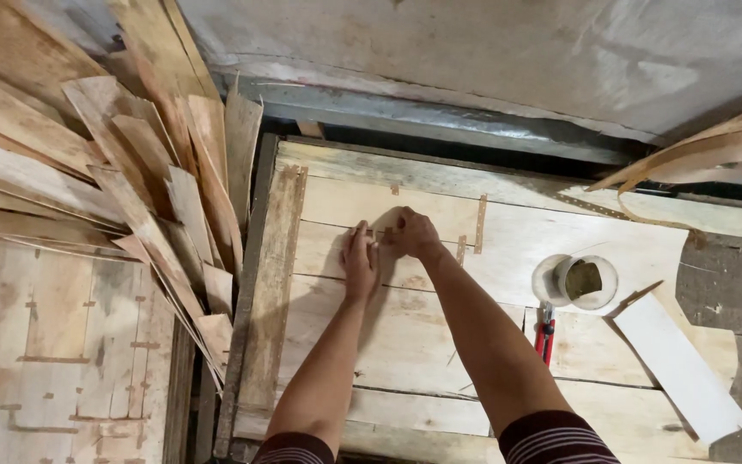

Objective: Cutting and fitting wood veneer pieces using a utility knife and applying glue with a brush on a workshop workbench.

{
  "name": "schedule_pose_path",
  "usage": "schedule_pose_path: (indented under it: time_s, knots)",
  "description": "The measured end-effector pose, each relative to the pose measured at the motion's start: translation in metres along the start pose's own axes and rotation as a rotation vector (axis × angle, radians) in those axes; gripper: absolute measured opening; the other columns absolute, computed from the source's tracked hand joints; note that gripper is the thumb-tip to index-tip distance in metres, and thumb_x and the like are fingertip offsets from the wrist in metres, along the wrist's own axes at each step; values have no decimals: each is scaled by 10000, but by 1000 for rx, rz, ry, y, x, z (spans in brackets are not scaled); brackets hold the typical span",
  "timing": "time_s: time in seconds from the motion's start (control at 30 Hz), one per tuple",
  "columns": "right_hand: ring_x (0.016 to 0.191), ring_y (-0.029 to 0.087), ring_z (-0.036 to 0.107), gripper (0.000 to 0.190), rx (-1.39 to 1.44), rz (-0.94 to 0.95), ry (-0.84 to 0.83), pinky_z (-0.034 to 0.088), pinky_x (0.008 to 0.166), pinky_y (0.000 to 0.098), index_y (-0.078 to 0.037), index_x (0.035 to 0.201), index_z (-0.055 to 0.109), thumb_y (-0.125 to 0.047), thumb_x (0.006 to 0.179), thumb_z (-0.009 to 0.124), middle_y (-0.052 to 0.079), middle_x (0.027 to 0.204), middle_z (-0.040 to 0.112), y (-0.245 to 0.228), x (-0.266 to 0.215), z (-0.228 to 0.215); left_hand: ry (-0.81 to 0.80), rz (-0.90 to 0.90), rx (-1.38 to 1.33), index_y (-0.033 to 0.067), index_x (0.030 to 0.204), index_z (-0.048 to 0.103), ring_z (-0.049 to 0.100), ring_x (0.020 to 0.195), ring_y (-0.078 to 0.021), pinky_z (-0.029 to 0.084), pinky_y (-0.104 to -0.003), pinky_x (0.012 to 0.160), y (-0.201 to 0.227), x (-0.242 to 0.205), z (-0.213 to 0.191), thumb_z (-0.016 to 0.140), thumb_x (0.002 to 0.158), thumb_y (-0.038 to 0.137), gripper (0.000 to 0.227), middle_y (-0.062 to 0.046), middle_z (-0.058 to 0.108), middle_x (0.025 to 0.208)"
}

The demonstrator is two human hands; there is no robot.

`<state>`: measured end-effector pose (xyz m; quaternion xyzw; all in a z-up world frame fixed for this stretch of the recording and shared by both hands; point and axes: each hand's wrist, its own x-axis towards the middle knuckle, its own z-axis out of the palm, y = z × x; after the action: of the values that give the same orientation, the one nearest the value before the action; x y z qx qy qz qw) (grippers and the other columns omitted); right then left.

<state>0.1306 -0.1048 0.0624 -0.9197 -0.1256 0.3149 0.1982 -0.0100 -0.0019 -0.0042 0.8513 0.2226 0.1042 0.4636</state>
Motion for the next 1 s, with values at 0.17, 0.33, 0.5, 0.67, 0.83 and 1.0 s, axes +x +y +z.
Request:
schedule_pose_path:
  time_s: [0.17,0.33,0.5,0.67,0.83,1.0]
  knots:
    - [895,223,719,504,96,-91,-9,619,846,351,-61,1138,649,-412,825,830,101,986,733,34,29,23,40,9,-36,131,1551,456,306,1530,-303,139,-566,1202,-1,2,4,490,1085,312,501,-84,499,1557]
    - [863,238,710,493,-3,-1,-15,622,842,346,-60,1147,637,-389,832,826,109,952,724,5,11,9,63,62,3,140,1180,591,319,1566,-300,176,-526,1244,-12,-2,8,494,1106,297,199,-66,482,1653]
    - [832,233,720,483,48,-16,-23,649,799,341,-35,1099,646,-404,838,816,116,933,719,14,14,10,58,61,-80,76,1302,590,296,1520,-330,154,-538,1201,10,0,-5,479,1080,276,319,-114,431,1614]
    - [837,232,722,486,68,-49,19,627,807,361,-45,1060,683,-388,773,873,116,924,746,12,15,7,69,87,-35,97,1367,548,290,1559,-331,148,-528,1241,-13,-2,10,467,1103,298,342,-106,472,1619]
    - [883,243,755,581,48,46,24,615,827,370,-86,1140,722,-398,692,920,113,991,771,11,24,16,-22,-45,-121,100,1586,436,342,1518,-301,148,-519,1270,28,-6,-21,428,1092,327,544,-108,523,1501]
    - [921,255,763,508,60,59,34,630,855,374,-64,1085,776,-413,740,909,117,1007,782,7,22,3,-4,1,-74,97,1584,418,294,1560,-312,140,-519,1269,27,-3,-19,424,1078,290,542,-89,619,1367]
